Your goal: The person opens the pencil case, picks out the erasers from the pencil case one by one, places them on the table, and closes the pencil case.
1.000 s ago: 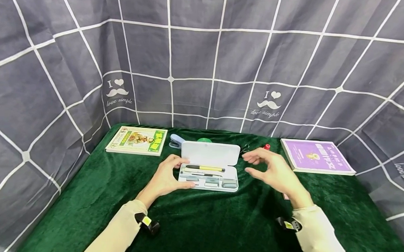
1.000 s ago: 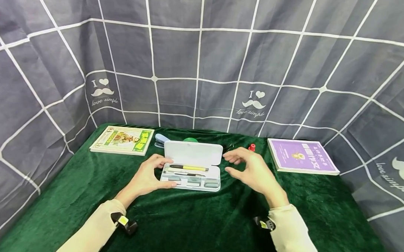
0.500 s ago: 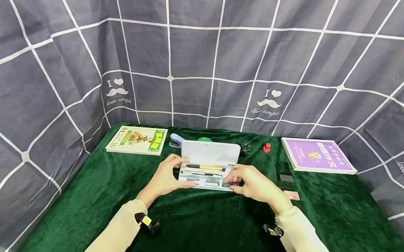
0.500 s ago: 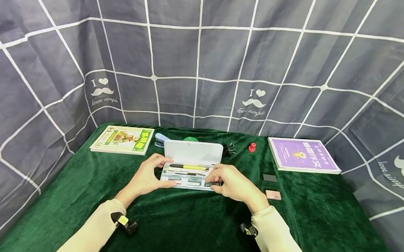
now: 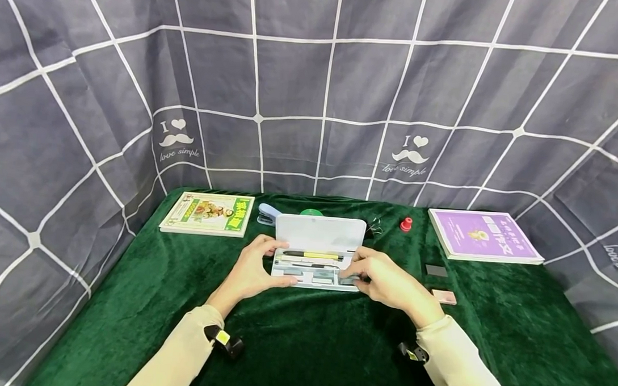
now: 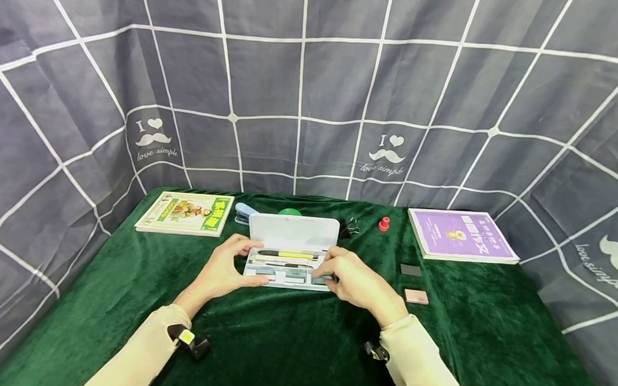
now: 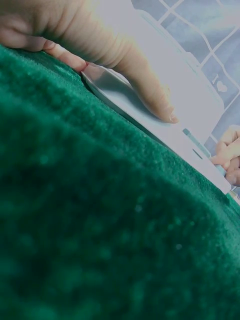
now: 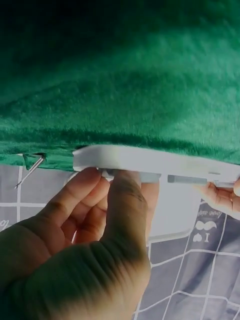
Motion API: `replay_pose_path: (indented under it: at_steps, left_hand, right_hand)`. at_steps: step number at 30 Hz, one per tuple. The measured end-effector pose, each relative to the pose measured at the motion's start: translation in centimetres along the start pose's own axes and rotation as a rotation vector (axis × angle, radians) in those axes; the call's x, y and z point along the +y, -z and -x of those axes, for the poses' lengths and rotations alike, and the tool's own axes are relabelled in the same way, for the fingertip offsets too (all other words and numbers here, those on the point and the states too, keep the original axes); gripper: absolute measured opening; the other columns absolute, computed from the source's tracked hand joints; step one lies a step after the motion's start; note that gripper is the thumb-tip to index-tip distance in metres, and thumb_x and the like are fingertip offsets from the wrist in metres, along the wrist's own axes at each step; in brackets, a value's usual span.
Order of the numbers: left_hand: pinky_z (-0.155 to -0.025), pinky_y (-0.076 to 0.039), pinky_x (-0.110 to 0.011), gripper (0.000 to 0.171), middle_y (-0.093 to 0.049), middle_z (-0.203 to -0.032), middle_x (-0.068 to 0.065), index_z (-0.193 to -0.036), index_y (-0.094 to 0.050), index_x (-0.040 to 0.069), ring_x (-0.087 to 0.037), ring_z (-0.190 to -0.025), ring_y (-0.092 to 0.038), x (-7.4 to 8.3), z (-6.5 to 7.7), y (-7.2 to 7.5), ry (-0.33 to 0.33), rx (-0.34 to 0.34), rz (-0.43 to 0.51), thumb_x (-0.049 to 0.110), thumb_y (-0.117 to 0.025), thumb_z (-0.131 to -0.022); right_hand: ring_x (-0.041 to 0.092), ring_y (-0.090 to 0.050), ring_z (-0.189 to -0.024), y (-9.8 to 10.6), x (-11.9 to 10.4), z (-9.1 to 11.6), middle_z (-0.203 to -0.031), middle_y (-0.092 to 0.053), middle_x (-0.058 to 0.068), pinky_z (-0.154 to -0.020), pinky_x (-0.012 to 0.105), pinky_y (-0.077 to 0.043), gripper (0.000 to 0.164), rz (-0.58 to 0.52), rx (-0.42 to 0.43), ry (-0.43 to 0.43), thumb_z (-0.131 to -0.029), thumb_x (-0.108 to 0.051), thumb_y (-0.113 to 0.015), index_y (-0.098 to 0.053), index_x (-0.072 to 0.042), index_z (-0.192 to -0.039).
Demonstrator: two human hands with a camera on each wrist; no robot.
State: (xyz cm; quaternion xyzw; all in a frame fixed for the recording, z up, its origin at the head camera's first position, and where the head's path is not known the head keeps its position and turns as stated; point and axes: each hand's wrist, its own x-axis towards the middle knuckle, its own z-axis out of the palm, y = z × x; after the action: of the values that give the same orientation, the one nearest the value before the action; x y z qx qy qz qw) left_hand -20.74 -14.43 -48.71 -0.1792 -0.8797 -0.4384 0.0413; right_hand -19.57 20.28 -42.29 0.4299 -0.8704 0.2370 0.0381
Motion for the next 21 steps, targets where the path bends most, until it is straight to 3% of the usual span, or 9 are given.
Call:
replay_pose_path:
  at_steps: [12, 17, 21]
  left_hand:
    - [-0.109, -0.054, -0.053, 0.079, -0.062, -0.13, 0.0, -0.142, -0.075, 0.021, -0.025, -0.12, -0.062, 0.0, 0.0, 0.1, -0.003, 0.003, -0.012, 0.046, -0.106, -0.075]
    - [-0.108, -0.054, -0.054, 0.078, -0.063, -0.13, 0.0, -0.142, -0.075, 0.02, -0.026, -0.121, -0.063, 0.0, 0.0, 0.0, -0.002, 0.006, -0.006, 0.046, -0.105, -0.075]
    - [-0.107, -0.055, -0.055, 0.078, -0.063, -0.131, 0.0, -0.142, -0.075, 0.02, -0.026, -0.121, -0.063, -0.1, 0.1, 0.0, -0.007, 0.004, -0.002, 0.048, -0.105, -0.075]
  right_hand:
    - [0.019, -0.065, -0.089, 0.2, -0.1, -0.1, -0.099, -0.068, -0.003, -0.081, 0.033, -0.057, 0.027, -0.066, -0.003, -0.099, -0.085, 0.008, -0.083, -0.077, -0.013, -0.101]
    - [0.019, -0.066, -0.086, 2.0, 0.5, 0.4, -0.093, -0.068, -0.006, -0.078, 0.037, -0.058, 0.029, -0.101, 0.113, -0.114, -0.084, 0.007, -0.083, -0.076, -0.016, -0.1]
    - [0.019, -0.068, -0.086, 4.1, 1.8, 1.9, -0.093, -0.07, -0.009, -0.079, 0.035, -0.058, 0.031, -0.07, 0.234, -0.197, -0.084, 0.006, -0.085, -0.077, -0.018, -0.1]
